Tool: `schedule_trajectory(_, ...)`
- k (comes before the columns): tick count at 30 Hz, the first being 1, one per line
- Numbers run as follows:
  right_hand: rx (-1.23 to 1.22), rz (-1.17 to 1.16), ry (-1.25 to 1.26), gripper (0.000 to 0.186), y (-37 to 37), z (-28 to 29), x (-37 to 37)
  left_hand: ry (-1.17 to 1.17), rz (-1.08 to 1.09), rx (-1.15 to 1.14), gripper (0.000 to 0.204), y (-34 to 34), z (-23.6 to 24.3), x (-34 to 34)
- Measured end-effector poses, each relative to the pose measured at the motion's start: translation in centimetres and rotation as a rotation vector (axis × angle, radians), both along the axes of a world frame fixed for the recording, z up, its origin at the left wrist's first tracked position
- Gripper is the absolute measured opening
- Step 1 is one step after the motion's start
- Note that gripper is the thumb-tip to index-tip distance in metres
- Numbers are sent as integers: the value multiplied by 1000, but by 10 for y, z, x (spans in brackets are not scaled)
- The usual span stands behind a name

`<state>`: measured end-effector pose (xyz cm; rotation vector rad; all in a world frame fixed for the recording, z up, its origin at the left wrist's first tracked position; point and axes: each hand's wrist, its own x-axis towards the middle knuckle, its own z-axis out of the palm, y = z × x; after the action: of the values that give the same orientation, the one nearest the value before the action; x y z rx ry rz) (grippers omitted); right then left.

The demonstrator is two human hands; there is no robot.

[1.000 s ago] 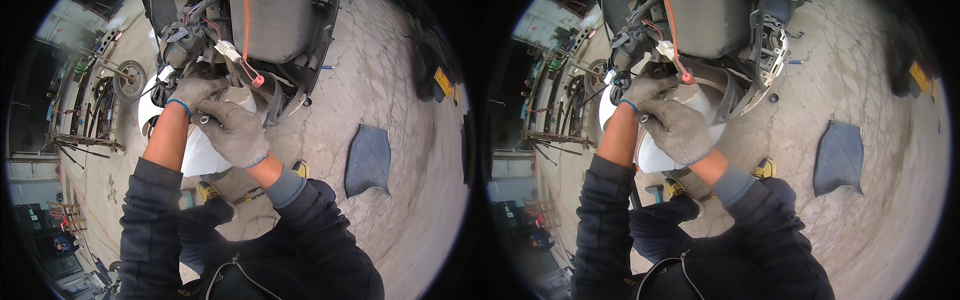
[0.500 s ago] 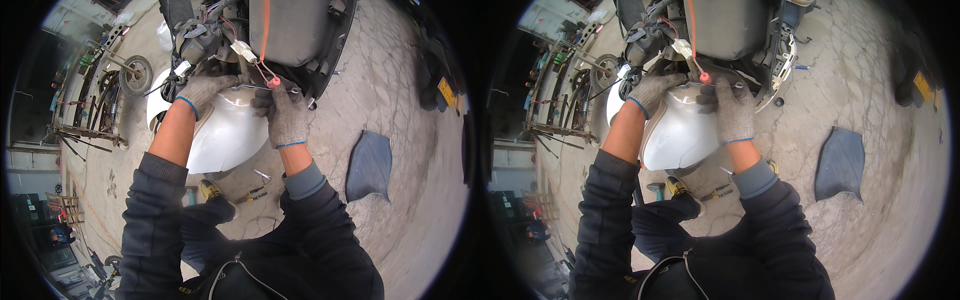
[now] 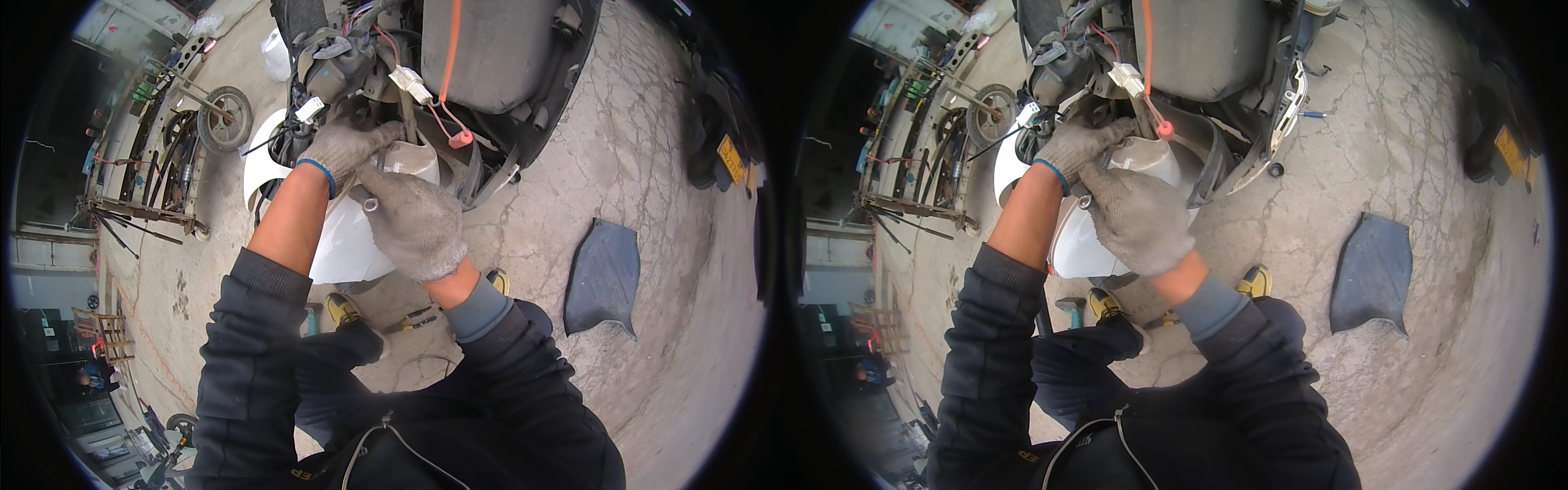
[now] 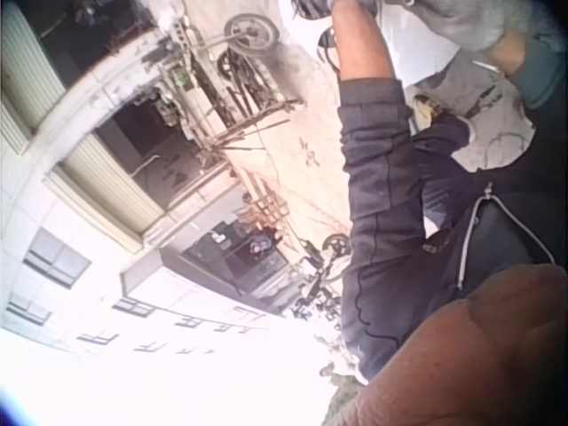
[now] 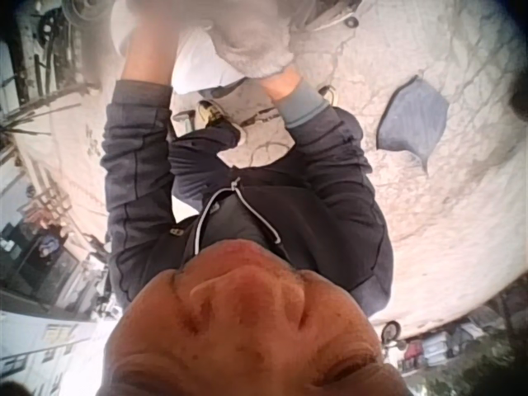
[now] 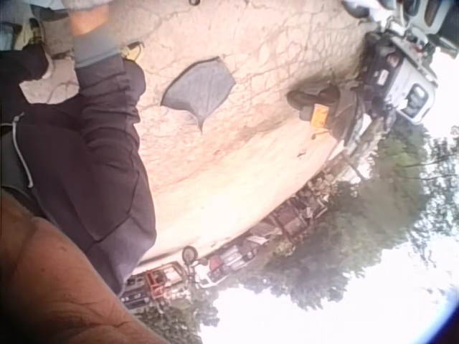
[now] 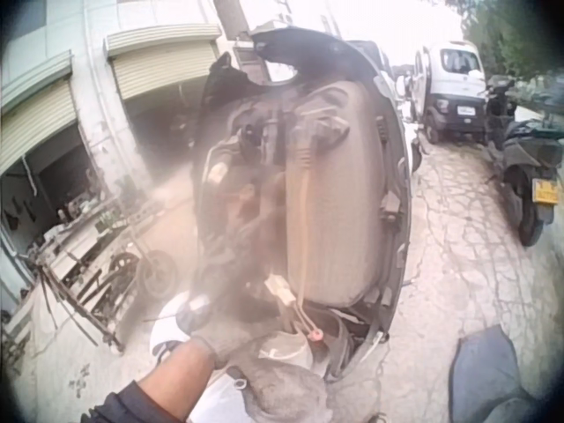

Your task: The person repairs a white scooter in an outdoor workshop. They use a power drill to remove and install parts, handle the scooter's body panels, and connect wiring near the front fairing.

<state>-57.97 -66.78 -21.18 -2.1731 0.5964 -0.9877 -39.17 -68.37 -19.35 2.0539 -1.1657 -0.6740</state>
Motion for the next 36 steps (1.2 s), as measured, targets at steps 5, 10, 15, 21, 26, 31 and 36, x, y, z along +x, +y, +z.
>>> schedule_trajectory(5,33,-48,60,34,0,1,-6,152,23,103,70,-1,-7,7)
schedule_trajectory(10,-18,-29,-42,36,2,-5,-1,437,-10,-31,69,5,2,0)
schedule_trajectory(15,-59,-4,-17,33,4,-8,10,235,-2,47,67,-5,-6,8)
schedule_trajectory(21,-15,-14,7,30,1,-1,7,90,-57,130,65,-15,-15,20)
schedule_trajectory(26,12,-71,-102,32,3,-10,6,154,-12,207,52,-18,-6,16)
schedule_trajectory(31,772,-221,-531,26,-5,-9,2,181,-49,108,69,-12,-9,15)
schedule_trajectory(36,1704,-95,-879,22,-76,-17,-11,-1,-143,97,64,-5,-7,18)
